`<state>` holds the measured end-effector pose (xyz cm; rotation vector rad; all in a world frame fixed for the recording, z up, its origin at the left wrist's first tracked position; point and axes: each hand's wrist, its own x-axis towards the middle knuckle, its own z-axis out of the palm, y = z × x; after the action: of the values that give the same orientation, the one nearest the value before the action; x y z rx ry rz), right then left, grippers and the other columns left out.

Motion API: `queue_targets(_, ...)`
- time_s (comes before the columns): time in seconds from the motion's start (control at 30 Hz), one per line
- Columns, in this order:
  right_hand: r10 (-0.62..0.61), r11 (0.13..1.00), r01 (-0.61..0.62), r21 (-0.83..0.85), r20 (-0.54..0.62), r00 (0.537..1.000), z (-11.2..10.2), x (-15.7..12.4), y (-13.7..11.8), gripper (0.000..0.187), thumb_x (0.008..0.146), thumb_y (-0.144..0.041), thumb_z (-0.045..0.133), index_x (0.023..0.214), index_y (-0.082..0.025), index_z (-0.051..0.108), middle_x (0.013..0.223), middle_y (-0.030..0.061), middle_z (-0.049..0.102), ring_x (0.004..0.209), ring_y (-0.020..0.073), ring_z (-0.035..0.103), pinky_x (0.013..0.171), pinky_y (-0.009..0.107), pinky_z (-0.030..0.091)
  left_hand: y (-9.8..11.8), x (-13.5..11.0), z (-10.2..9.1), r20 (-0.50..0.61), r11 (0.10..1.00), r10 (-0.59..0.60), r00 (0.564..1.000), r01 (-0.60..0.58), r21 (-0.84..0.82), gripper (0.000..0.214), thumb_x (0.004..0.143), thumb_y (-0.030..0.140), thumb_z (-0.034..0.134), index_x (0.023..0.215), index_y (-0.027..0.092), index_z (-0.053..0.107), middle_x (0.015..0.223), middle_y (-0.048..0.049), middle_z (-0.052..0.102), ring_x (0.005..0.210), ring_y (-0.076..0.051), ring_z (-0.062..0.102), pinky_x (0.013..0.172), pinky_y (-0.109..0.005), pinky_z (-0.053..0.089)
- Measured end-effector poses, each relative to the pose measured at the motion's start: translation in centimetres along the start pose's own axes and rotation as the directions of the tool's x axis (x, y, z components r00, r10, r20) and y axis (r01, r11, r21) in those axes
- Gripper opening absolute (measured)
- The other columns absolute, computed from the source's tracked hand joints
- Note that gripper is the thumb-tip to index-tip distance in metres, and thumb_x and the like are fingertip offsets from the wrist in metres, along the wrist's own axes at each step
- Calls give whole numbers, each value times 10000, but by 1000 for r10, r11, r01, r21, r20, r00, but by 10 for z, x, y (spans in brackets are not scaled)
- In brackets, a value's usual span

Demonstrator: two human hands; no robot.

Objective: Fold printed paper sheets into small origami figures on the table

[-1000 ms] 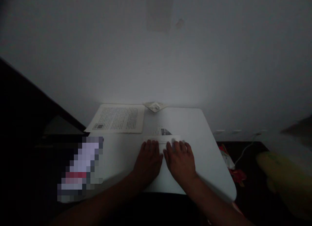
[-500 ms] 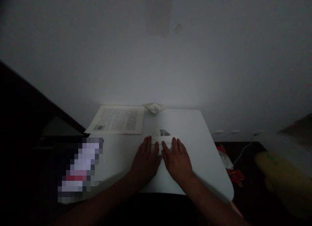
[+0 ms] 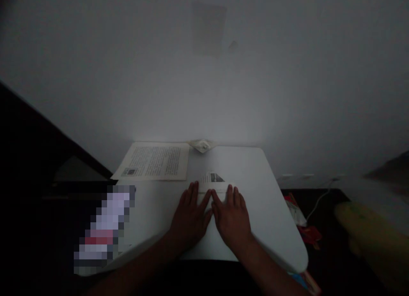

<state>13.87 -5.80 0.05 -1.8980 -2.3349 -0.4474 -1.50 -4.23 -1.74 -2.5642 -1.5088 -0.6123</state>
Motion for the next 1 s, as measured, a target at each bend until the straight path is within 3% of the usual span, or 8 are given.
queue_targets(0.2, 52, 997, -48, 62, -59, 997, 4, -2, 0, 447, 898, -350, 482, 1344, -326, 477, 1320, 177, 497, 1246, 390, 425, 929, 513, 414, 2, -3, -2, -6, 999, -54, 999, 54, -2, 518, 890, 437, 467, 1361, 226, 435, 1338, -149, 501, 1239, -317, 451, 1025, -505, 337)
queue_targets(0.3, 39, 992, -29, 119, -79, 996, 8, -2, 0, 422, 903, -347, 479, 1317, -274, 517, 1266, 173, 523, 1196, 346, 467, 954, 503, 416, 3, -4, -2, -34, 998, -65, 997, 65, -3, 502, 884, 423, 479, 1333, 199, 471, 1282, -149, 543, 1180, -315, 492, 1006, -496, 355)
queue_targets(0.43, -53, 971, 76, 226, -108, 993, 19, -2, -3, 389, 898, -200, 450, 1267, -122, 545, 1235, 177, 548, 1175, 293, 480, 993, 445, 430, 5, -1, -1, -32, 999, 52, 998, -52, -8, 399, 892, 256, 442, 1264, 138, 524, 1228, -128, 587, 1137, -274, 522, 998, -449, 377)
queue_targets(0.53, -92, 952, 126, 279, -133, 987, 24, -2, -5, 393, 866, -106, 419, 1238, -67, 541, 1220, 186, 559, 1173, 287, 481, 990, 441, 447, 6, 1, 0, 1, 991, 136, 991, -136, 1, 405, 868, 151, 409, 1256, 101, 518, 1203, -128, 604, 1115, -261, 538, 982, -440, 395)
queue_targets(0.77, -62, 937, 78, 341, -58, 996, 15, -1, -4, 372, 877, -133, 434, 1233, -146, 541, 1180, 144, 563, 1091, 275, 516, 927, 437, 483, 5, 2, -5, 34, 993, 119, 992, -119, -8, 439, 853, 136, 420, 1285, 94, 485, 1211, -124, 593, 1114, -267, 534, 990, -450, 402)
queue_targets(1.0, -39, 943, 42, 331, -17, 999, 13, -1, -2, 370, 880, -177, 474, 1244, -155, 536, 1184, 145, 541, 1116, 290, 487, 938, 443, 469, 5, 4, -10, 56, 994, 92, 994, -89, -64, 404, 858, 157, 424, 1249, 109, 514, 1191, -116, 593, 1110, -266, 527, 1015, -464, 392)
